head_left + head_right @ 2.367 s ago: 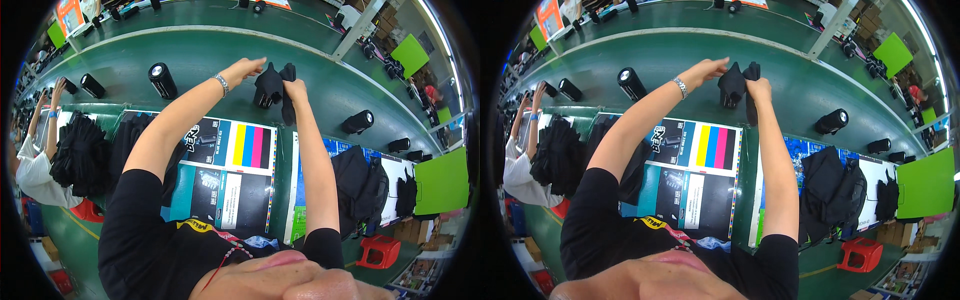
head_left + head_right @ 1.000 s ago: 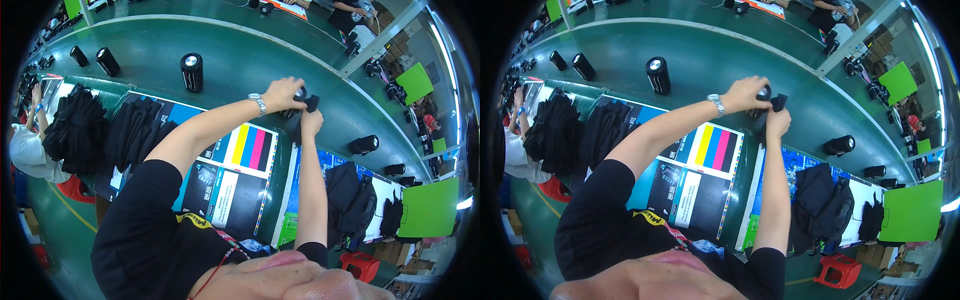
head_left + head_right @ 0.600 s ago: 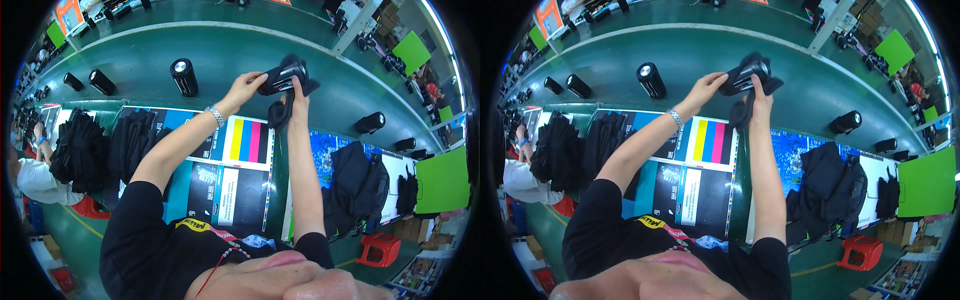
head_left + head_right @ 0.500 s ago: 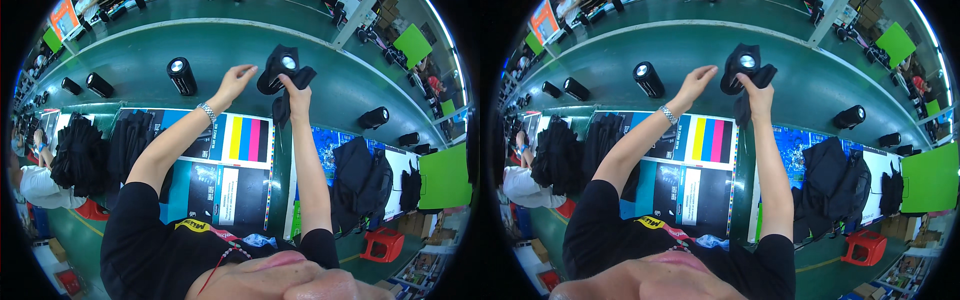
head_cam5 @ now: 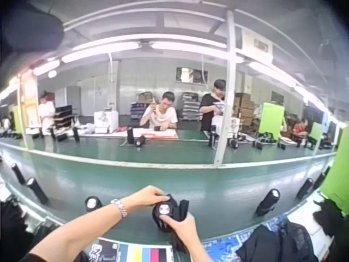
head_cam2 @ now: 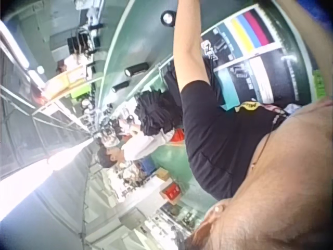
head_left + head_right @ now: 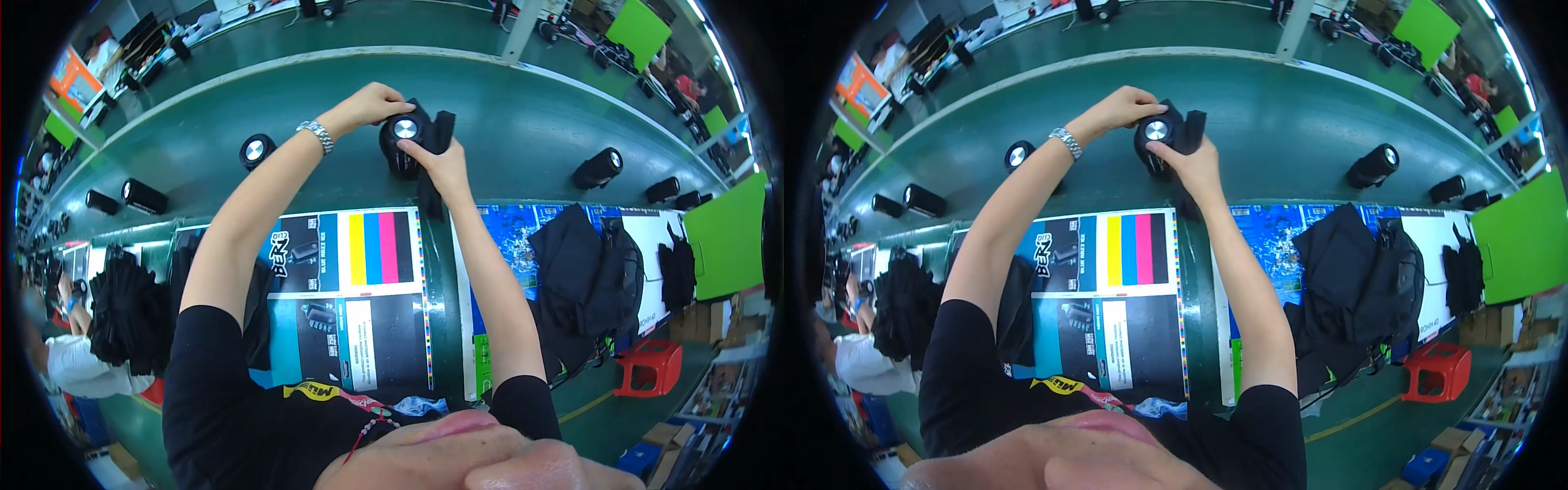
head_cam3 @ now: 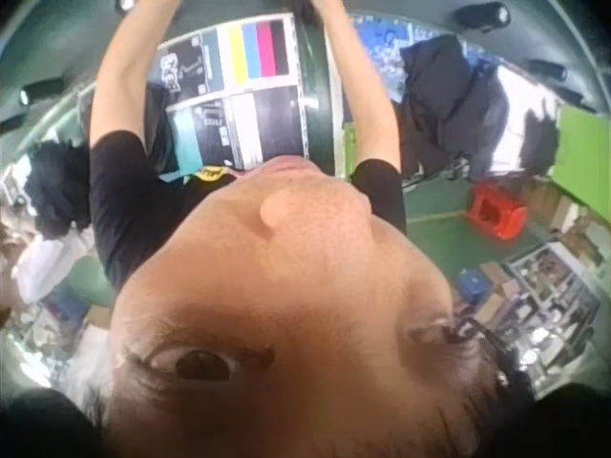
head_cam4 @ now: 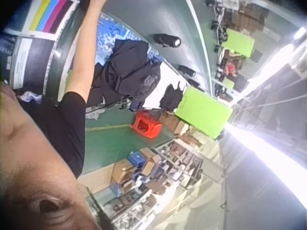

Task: The person picks up a small black fabric piece, aligns it over the top of a cylindrical black object, and presses the edges down to secure it, repeating this with multiple pieces and cylinders.

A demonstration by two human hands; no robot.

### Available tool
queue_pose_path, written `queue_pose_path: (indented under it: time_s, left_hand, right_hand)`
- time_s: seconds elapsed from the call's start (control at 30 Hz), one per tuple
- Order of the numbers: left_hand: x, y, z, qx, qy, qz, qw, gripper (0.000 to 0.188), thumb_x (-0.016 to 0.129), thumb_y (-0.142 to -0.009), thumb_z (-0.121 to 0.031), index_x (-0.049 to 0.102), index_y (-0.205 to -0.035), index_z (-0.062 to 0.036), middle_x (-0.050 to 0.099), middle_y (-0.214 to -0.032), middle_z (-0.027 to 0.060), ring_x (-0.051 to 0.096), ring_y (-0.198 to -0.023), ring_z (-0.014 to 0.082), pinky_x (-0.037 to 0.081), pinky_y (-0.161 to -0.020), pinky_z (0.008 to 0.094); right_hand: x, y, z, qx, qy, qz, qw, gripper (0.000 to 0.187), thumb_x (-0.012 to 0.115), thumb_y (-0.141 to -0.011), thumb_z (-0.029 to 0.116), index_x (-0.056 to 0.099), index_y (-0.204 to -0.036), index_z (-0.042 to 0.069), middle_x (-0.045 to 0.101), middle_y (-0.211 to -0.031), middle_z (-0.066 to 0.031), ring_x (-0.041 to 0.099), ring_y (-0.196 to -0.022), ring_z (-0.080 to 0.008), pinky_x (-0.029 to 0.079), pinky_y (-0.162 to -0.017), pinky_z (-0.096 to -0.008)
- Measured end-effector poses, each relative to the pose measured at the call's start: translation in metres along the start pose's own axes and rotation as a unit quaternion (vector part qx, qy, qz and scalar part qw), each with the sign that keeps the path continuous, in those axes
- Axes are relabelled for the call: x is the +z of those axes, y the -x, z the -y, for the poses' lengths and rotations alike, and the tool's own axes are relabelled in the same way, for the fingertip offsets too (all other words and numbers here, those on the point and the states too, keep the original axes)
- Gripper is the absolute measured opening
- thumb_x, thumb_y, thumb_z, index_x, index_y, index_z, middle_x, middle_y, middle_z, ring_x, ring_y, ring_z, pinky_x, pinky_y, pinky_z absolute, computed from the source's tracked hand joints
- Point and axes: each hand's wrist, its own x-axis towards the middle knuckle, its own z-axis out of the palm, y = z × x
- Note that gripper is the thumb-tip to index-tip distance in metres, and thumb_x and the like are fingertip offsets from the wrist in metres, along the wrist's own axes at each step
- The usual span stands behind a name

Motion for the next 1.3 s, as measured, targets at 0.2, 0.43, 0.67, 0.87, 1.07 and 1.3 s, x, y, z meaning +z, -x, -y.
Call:
queue_pose_path:
  time_s: [0.2,0.43,0.67,0.87,1.07,1.3]
  left_hand:
    - [0.008,0.013,-0.02,0.25,-0.343,-0.159,0.892,0.025,0.061,-0.086,-0.023,0.066,-0.08,0.0004,0.063,-0.08,0.0166,0.06,-0.079,0.0345,0.048,-0.068,0.0414]
    - [0.017,0.035,-0.021,0.335,-0.359,-0.194,0.849,0.024,0.059,-0.088,-0.019,0.06,-0.075,0.0015,0.057,-0.079,0.0154,0.058,-0.072,0.0349,0.046,-0.066,0.0433]
    - [0.017,0.038,-0.029,0.385,-0.349,-0.197,0.831,0.025,0.06,-0.088,-0.018,0.059,-0.072,0.0017,0.056,-0.072,0.0152,0.057,-0.067,0.0342,0.045,-0.061,0.042]
    - [0.032,0.018,-0.042,0.311,-0.234,-0.196,0.9,0.031,0.066,-0.085,-0.027,0.065,-0.074,0.0021,0.059,-0.068,0.015,0.056,-0.06,0.0301,0.042,-0.055,0.0368]
    - [0.03,0.02,-0.037,0.238,-0.234,-0.199,0.921,0.035,0.066,-0.086,-0.034,0.07,-0.082,0.0008,0.064,-0.074,0.015,0.06,-0.063,0.0263,0.046,-0.058,0.0359]
    - [0.031,0.019,-0.039,0.197,0.097,-0.195,0.956,0.038,0.063,-0.088,-0.041,0.073,-0.089,-0.0046,0.07,-0.087,0.0061,0.061,-0.071,0.0142,0.047,-0.058,0.0282]
  right_hand:
    - [-0.008,-0.002,-0.003,0.043,-0.009,0.002,0.999,0.051,0.083,-0.067,0.03,0.064,-0.1,-0.003,0.068,-0.09,-0.0118,0.064,-0.081,-0.016,0.05,-0.071,-0.0292]
    - [-0.012,0.0,0.003,0.058,-0.017,0.058,0.997,0.046,0.082,-0.068,0.031,0.067,-0.098,-0.001,0.069,-0.089,-0.0088,0.065,-0.079,-0.0148,0.049,-0.072,-0.0279]
    - [-0.022,-0.014,0.0,0.048,0.005,0.09,0.995,0.042,0.083,-0.066,0.032,0.069,-0.089,0.0,0.069,-0.082,-0.0066,0.063,-0.075,-0.0121,0.048,-0.067,-0.0263]
    - [-0.041,-0.033,-0.002,0.071,0.008,0.058,0.996,0.037,0.08,-0.07,0.032,0.069,-0.084,0.0,0.066,-0.075,-0.0038,0.06,-0.068,-0.0092,0.045,-0.059,-0.0241]
    - [-0.044,-0.024,0.002,0.041,0.146,0.022,0.988,0.049,0.083,-0.063,0.038,0.068,-0.087,-0.002,0.069,-0.08,-0.0094,0.066,-0.074,-0.0155,0.05,-0.069,-0.0282]
    - [-0.127,-0.021,-0.032,0.052,0.288,0.117,0.949,0.038,0.077,-0.069,0.025,0.066,-0.093,-0.002,0.07,-0.084,-0.0139,0.066,-0.076,-0.0229,0.05,-0.072,-0.0329]
